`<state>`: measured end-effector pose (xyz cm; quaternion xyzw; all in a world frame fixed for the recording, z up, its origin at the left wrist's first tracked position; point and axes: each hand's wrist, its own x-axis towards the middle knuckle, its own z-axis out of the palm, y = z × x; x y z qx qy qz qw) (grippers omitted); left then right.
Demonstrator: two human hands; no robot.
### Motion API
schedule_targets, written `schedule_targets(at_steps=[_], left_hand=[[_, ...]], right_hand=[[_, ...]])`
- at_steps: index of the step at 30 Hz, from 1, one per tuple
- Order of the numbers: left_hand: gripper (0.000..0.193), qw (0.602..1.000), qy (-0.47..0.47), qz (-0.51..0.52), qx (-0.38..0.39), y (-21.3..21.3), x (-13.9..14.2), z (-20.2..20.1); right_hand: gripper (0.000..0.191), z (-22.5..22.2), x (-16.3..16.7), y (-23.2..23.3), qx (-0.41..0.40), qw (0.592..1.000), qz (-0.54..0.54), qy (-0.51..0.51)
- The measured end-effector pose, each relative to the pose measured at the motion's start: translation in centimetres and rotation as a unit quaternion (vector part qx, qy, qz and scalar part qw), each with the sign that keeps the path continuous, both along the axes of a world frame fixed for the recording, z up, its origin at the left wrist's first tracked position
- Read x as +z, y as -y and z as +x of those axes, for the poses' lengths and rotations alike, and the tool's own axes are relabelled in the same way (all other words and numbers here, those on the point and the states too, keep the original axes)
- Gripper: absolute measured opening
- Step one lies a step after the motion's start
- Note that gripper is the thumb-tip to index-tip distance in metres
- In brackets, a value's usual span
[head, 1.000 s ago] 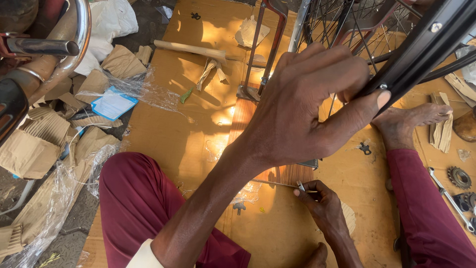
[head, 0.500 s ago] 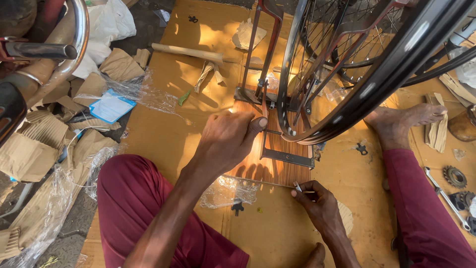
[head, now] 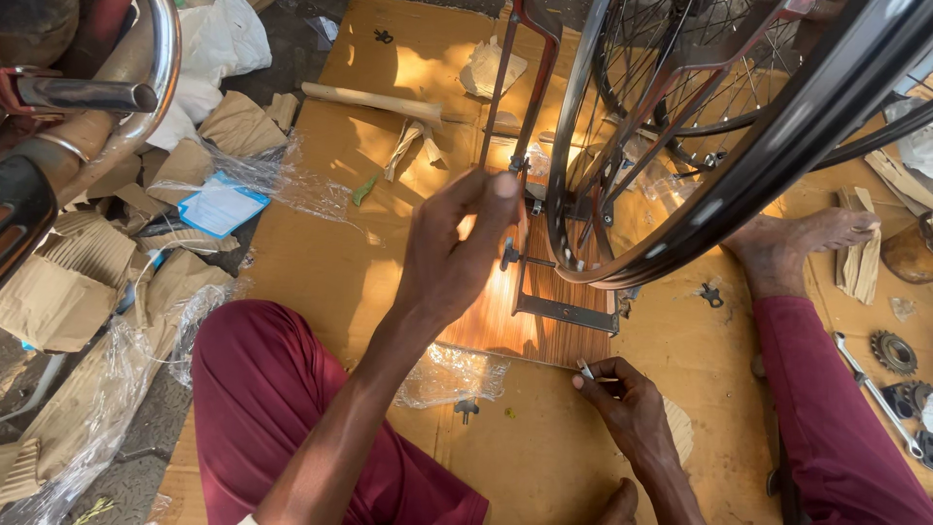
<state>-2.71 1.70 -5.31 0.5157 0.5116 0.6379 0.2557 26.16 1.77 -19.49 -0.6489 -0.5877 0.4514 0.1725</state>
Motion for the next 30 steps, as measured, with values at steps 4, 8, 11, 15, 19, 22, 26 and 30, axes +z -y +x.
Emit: schedule_targets(at_steps=[4, 8, 11, 15, 19, 22, 26, 30], left_hand=[[0.040, 0.984, -0.111, 0.141, -0.012, -0.3, 3.5, 1.0], [0.047, 0.966, -0.110, 0.227, -0.056, -0.6, 6.7, 2.4], [0.049, 0.957, -0.127, 0.253, -0.058, -0.5, 8.1, 3.5], [0.050, 0.935, -0.177, 0.306, -0.012, -1.1, 9.1, 4.6], [0.041, 0.932, -0.174, 0.318, -0.012, -2.0, 9.5, 5.0], [0.035, 0.943, -0.169, 0.287, -0.019, -1.7, 9.4, 5.1], [0.029, 0.944, -0.199, 0.264, -0.009, -1.1, 8.9, 5.0], [0.028, 0.941, -0.204, 0.270, -0.011, -1.2, 8.9, 4.9]], right_hand=[[0.028, -0.1, 0.0, -0.1, 0.002, 1.000, 0.009, -0.004], [0.029, -0.1, 0.1, -0.1, -0.012, 1.000, -0.019, 0.021], [0.029, -0.1, 0.0, 0.0, -0.009, 1.000, -0.008, 0.012], [0.030, -0.2, -0.1, -0.1, 0.000, 1.000, 0.001, -0.002], [0.030, -0.2, 0.0, -0.1, -0.006, 1.000, -0.015, 0.027], [0.030, -0.3, 0.1, 0.0, -0.001, 1.000, -0.006, 0.021], [0.030, -0.3, 0.2, 0.0, -0.007, 1.000, -0.014, 0.024], [0.029, -0.4, 0.3, 0.0, -0.009, 1.000, -0.015, 0.023]])
